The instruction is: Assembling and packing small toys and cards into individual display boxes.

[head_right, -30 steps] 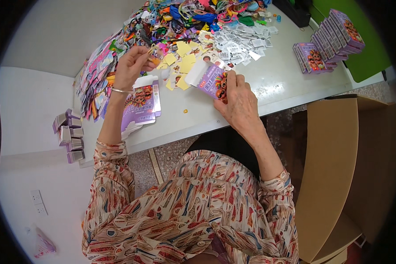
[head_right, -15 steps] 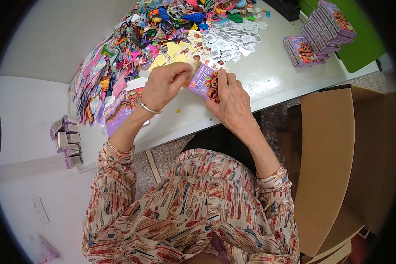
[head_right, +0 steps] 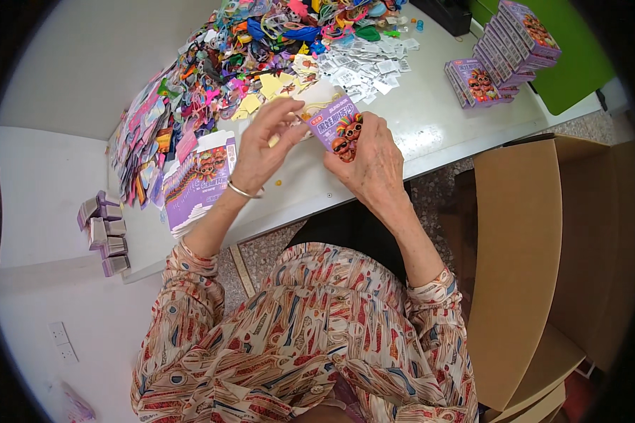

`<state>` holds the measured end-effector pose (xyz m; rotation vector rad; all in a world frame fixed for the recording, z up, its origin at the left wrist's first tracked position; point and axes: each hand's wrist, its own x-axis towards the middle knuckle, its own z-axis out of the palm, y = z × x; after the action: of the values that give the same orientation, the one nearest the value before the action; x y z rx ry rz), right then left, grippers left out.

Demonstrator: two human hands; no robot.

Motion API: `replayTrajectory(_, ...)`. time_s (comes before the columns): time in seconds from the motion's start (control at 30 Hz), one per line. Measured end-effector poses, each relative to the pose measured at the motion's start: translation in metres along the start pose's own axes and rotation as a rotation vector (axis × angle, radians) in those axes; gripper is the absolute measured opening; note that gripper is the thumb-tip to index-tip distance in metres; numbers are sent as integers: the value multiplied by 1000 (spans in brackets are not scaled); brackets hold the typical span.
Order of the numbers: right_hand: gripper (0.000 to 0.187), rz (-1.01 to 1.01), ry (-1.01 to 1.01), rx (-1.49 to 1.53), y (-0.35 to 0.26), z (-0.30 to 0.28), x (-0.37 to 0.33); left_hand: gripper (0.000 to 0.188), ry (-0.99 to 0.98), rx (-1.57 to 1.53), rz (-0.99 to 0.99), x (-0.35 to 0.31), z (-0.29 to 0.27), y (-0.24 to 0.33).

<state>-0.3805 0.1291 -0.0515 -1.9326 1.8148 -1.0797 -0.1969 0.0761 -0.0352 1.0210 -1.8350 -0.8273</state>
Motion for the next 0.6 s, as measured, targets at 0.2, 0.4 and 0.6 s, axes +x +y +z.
replayTrajectory(0.2, 81, 114, -53, 86, -8, 1, 0, 37, -62, -490, -274, -9, 24, 2)
replayTrajectory(0.4, 96, 35, -30, 135, -5, 8, -2, 36, -107, -357, -128, -2, 19, -7)
replayTrajectory(0.6, 98, -51, 1, 215, -3, 8, 2, 33, -147, -295, -165, -5, 18, 1)
